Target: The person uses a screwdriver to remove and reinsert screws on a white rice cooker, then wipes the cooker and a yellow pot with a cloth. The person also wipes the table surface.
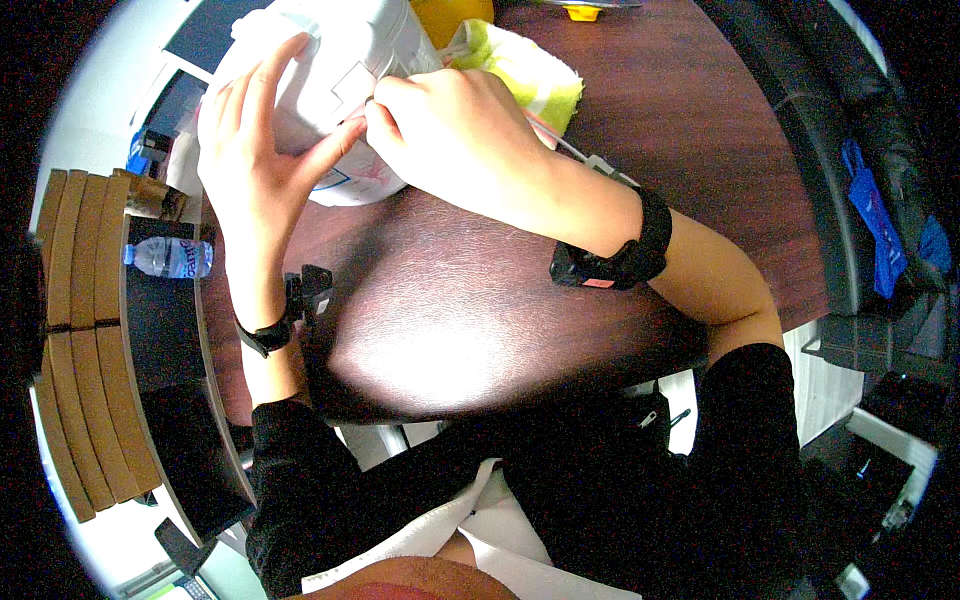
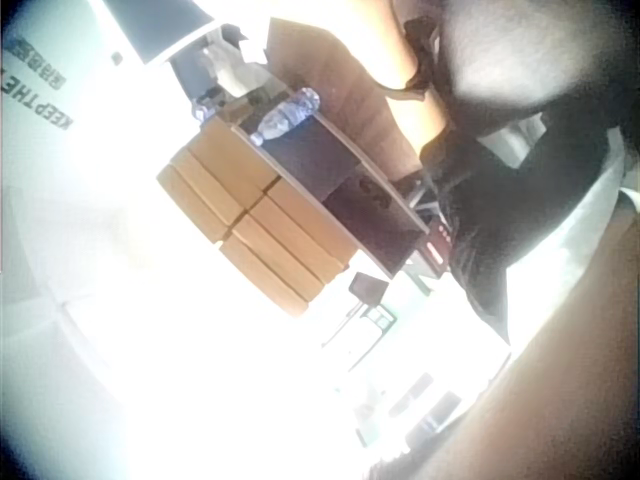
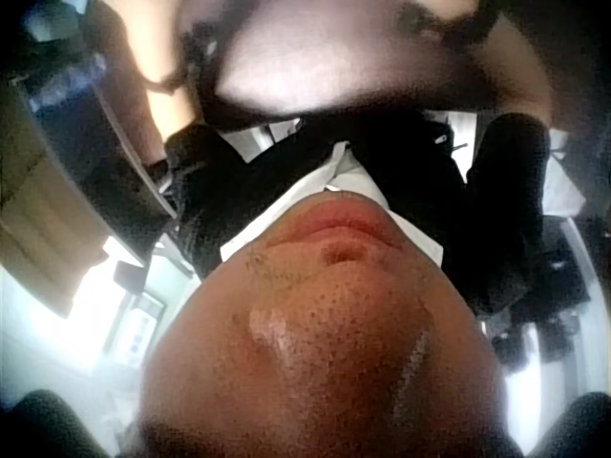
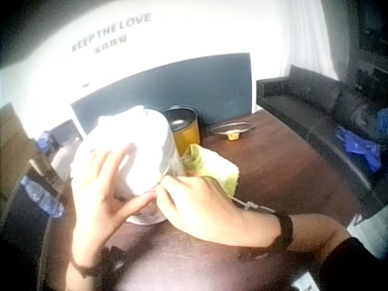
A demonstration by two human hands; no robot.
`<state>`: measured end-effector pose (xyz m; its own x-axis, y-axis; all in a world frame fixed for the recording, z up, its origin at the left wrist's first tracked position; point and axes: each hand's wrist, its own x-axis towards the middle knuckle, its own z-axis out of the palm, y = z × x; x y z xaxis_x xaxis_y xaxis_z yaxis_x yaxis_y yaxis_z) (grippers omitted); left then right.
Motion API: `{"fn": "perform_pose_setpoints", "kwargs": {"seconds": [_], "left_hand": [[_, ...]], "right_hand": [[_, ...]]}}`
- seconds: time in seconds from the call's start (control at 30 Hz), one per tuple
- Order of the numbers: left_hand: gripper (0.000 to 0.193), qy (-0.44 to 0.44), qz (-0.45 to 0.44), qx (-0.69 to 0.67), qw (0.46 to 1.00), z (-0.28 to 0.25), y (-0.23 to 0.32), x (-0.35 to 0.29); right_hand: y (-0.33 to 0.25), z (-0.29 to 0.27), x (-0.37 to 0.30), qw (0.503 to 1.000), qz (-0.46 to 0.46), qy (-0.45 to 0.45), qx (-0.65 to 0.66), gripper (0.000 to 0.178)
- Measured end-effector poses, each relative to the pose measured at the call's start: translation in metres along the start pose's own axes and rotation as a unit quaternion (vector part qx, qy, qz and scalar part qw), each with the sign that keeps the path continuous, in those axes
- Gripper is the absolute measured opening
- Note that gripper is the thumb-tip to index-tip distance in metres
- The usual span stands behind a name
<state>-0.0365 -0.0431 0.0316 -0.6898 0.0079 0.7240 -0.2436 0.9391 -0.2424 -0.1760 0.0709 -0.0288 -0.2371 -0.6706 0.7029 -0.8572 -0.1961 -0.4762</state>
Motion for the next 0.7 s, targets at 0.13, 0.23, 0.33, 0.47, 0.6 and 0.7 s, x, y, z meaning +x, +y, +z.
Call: {"fn": "perform_pose_setpoints", "kwargs": {"seconds": [0.13,0.23,0.33,0.47,0.6,0.7], "left_hand": [[0.070,-0.006,-0.006,0.008,1.000,-0.002,0.002,0.001],[0.071,-0.010,-0.013,0.005,1.000,-0.002,0.002,0.001],[0.071,-0.005,-0.006,0.002,1.000,-0.002,0.002,0.001],[0.071,-0.008,-0.002,0.011,1.000,-0.002,0.001,0.000],[0.071,-0.002,-0.003,0.011,1.000,-0.001,0.001,0.000],[0.071,0.004,0.004,0.010,1.000,0.001,-0.001,0.000]], "right_hand": [[0.006,0.008,-0.001,0.996,0.044,-0.014,0.075,0.029],[0.011,0.017,-0.004,0.976,0.064,0.012,0.210,0.032],[0.011,0.009,-0.003,0.977,0.078,-0.029,0.199,0.032],[0.003,0.000,-0.001,0.990,0.076,-0.064,0.103,0.033],[0.000,-0.001,0.000,0.993,0.078,-0.058,0.069,0.033],[0.005,0.005,-0.001,0.994,0.064,-0.032,0.085,0.033]]}}
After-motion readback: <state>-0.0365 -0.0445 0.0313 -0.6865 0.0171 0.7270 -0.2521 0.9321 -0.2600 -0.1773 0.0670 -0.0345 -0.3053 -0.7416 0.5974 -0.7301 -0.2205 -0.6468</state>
